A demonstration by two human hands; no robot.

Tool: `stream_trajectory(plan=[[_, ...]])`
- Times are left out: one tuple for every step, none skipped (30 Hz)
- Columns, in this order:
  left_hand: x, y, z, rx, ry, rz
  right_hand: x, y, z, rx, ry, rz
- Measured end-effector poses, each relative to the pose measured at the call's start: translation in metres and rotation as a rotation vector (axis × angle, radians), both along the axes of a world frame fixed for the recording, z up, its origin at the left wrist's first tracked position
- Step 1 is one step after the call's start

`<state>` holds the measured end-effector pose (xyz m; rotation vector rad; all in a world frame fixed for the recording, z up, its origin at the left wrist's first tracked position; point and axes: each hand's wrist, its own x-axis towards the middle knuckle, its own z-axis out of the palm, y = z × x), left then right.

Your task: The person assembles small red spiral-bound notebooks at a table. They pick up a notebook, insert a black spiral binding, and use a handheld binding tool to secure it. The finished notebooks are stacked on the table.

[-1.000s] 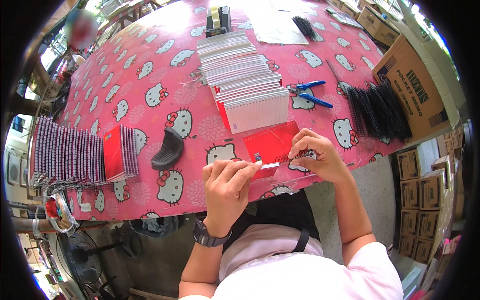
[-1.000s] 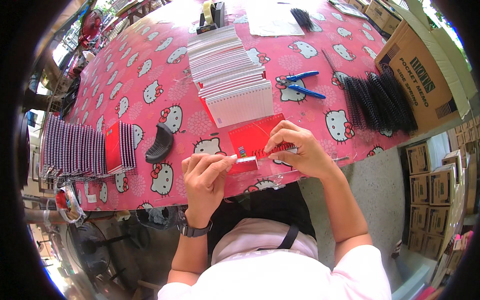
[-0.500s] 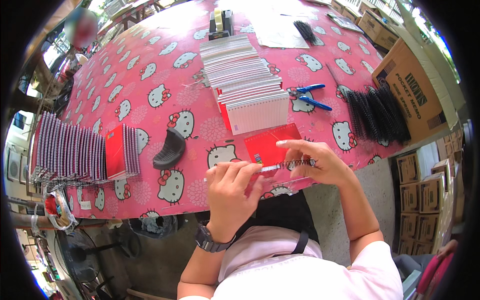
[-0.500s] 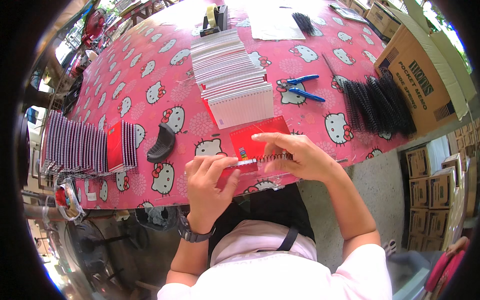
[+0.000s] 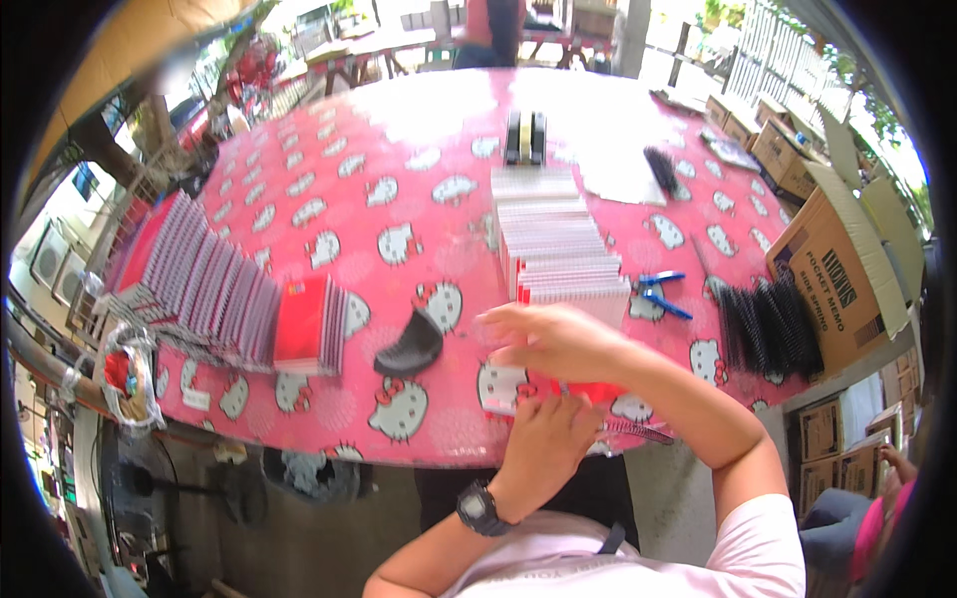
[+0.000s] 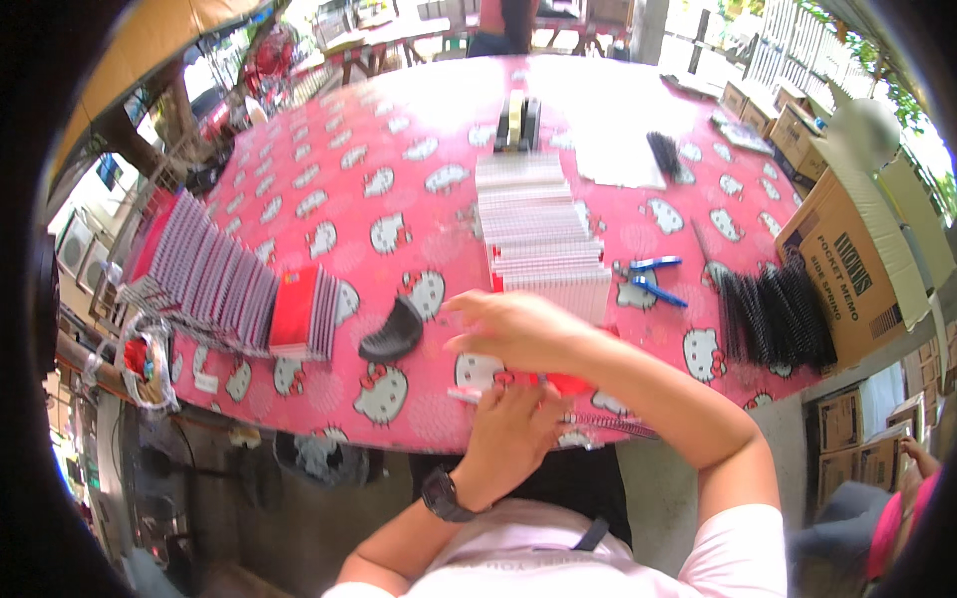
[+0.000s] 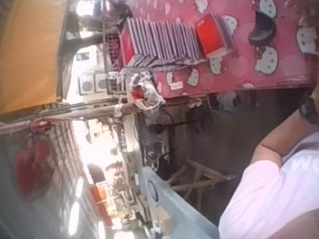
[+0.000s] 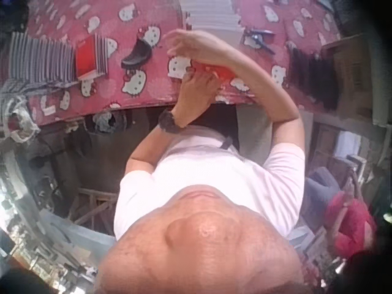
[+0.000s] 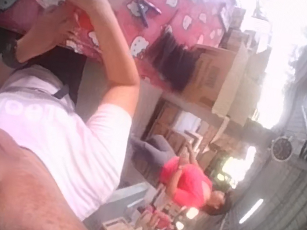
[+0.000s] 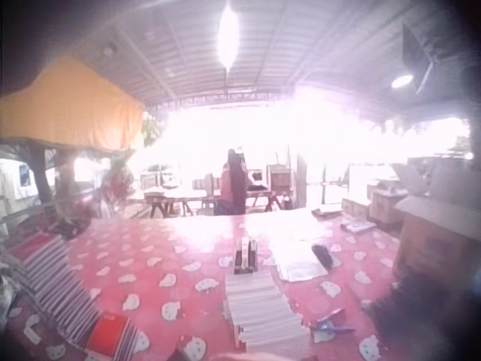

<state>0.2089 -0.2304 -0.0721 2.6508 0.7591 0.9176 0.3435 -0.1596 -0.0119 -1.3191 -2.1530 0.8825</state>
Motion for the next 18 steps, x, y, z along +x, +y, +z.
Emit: stream_trajectory(plan=[[-0.001, 0.001, -0.003, -0.005, 0.02, -0.015, -0.022, 0.018, 0.002, -0.046, -0.118, -0.03], [-0.003, 0.002, -0.004, -0.012, 0.044, -0.022, -0.045, 0.033, -0.002, -0.095, -0.231, -0.059], [-0.003, 0.003, -0.003, -0.011, 0.055, -0.015, -0.059, 0.048, -0.016, -0.051, -0.277, -0.059], [-0.001, 0.003, -0.004, -0.016, 0.065, -0.008, -0.071, 0.06, -0.033, -0.013, -0.325, -0.061], [0.0, 0.004, -0.005, -0.027, 0.077, 0.0, -0.082, 0.069, -0.049, 0.04, -0.407, -0.034], [-0.001, 0.006, -0.005, -0.006, 0.031, 0.009, -0.093, 0.076, -0.059, 0.088, -0.49, 0.002], [-0.001, 0.005, -0.005, 0.004, -0.012, 0.011, -0.099, 0.076, -0.063, 0.139, -0.525, 0.045], [0.0, 0.005, -0.005, 0.014, -0.056, 0.01, -0.102, 0.079, -0.066, 0.164, -0.537, 0.057], [-0.001, 0.006, -0.005, 0.019, -0.048, -0.017, -0.103, 0.083, -0.068, 0.188, -0.549, 0.067], [-0.005, 0.006, -0.006, 0.013, -0.038, -0.038, -0.105, 0.083, -0.067, 0.204, -0.558, 0.087], [-0.007, 0.006, -0.007, 0.008, -0.028, -0.062, -0.103, 0.081, -0.067, 0.2, -0.515, 0.061], [-0.007, 0.007, -0.006, -0.005, -0.011, -0.07, -0.098, 0.081, -0.065, 0.151, -0.452, 0.076], [-0.007, 0.006, -0.004, -0.022, 0.008, -0.078, -0.092, 0.078, -0.061, 0.098, -0.387, 0.09], [-0.006, 0.005, -0.003, -0.037, 0.028, -0.092, -0.084, 0.075, -0.056, 0.046, -0.321, 0.099], [-0.006, 0.004, -0.002, -0.03, 0.04, -0.08, -0.073, 0.071, -0.049, -0.076, -0.152, 0.142], [-0.005, 0.004, -0.002, -0.028, 0.046, -0.086, -0.057, 0.061, -0.034, -0.2, 0.016, 0.165], [-0.004, 0.004, -0.001, -0.026, 0.047, -0.098, -0.04, 0.048, -0.021, -0.318, 0.186, 0.177], [-0.006, 0.004, 0.002, -0.033, 0.039, -0.075, -0.021, 0.036, -0.014, -0.357, 0.333, 0.196]])
